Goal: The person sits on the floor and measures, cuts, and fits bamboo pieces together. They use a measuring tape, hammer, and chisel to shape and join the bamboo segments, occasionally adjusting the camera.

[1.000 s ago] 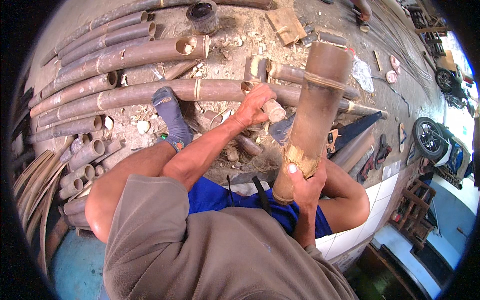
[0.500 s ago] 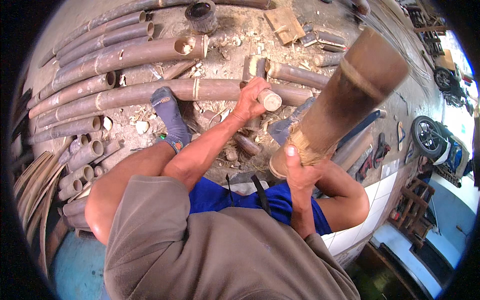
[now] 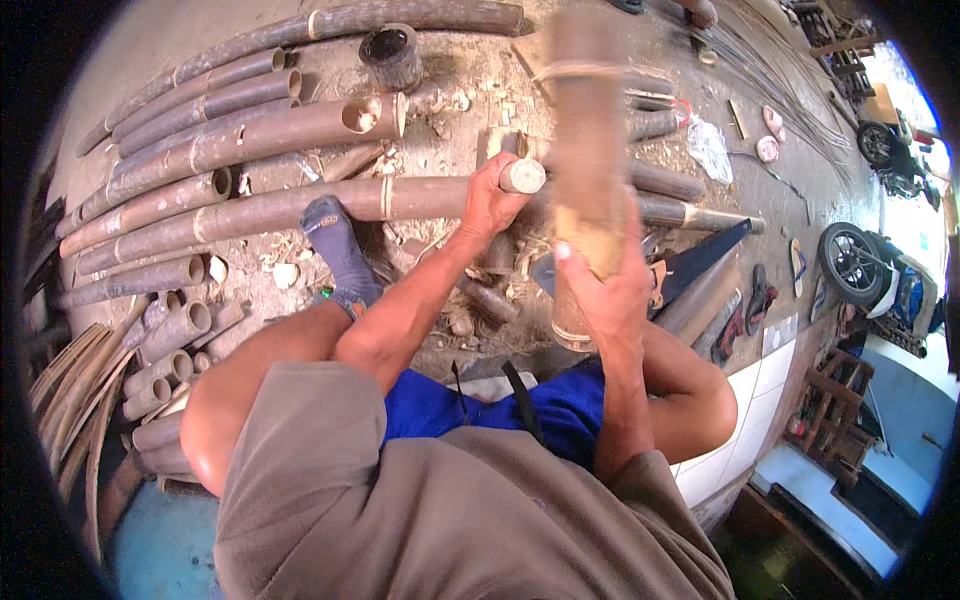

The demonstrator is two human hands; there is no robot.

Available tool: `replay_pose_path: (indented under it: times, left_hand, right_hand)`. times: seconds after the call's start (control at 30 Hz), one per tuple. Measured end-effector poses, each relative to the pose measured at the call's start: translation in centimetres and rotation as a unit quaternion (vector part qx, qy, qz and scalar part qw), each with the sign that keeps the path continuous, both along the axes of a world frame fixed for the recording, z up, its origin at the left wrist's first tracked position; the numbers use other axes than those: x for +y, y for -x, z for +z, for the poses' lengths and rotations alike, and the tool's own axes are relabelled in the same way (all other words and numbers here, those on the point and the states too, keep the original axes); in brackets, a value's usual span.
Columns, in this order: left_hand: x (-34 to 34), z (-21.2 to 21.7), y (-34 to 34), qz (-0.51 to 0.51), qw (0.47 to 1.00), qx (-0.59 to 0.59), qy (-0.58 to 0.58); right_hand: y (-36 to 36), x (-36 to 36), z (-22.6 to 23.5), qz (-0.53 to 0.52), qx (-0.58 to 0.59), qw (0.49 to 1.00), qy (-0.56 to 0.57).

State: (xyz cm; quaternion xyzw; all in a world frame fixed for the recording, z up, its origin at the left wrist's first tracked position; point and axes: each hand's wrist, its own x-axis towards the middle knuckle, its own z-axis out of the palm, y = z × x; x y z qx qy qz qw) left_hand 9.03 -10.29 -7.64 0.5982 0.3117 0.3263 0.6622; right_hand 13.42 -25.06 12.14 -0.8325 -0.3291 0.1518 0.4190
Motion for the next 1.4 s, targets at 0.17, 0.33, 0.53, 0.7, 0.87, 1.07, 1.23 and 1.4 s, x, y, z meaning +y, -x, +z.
replay_pose_path:
  times: [0.17,0.33,0.53,0.7,0.87,1.07,1.23,1.4]
  left_hand:
    - [0.1,0.6,0.1,0.017,0.997,-0.011,-0.074]
    - [1.6,-0.3,-0.3,-0.003,0.998,-0.031,0.055]
    - [3.0,-1.9,-0.3,0.021,0.999,-0.034,-0.002]
    - [2.3,2.8,-0.2,0.013,0.998,-0.03,0.048]
    - [-3.9,2.4,1.1,0.083,0.983,0.048,-0.154]
    - [-3.0,0.9,0.1,-0.137,0.943,-0.013,-0.302]
    - [-2.0,0.5,-0.1,-0.179,0.93,-0.056,-0.317]
    - [-1.6,1.2,-0.2,-0.204,0.919,-0.052,-0.332]
  right_hand:
    - [-2.1,1.4,-0.8,0.076,-0.01,0.969,0.233]
    - [-1.6,2.6,-0.1,0.031,-0.007,0.998,0.05]
    - [-2.8,4.7,1.1,0.024,0.0,0.999,-0.038]
    - [-3.8,3.2,0.7,0.107,-0.021,0.953,0.282]
    - [-1.3,-2.2,0.9,-0.01,0.076,0.993,0.089]
    - [1.1,-6.6,1.4,-0.063,0.109,0.99,0.064]
    - [1.3,-8.8,-0.2,-0.06,0.181,0.981,0.032]
    - [1.6,-8.2,0.4,-0.052,0.176,0.983,0.032]
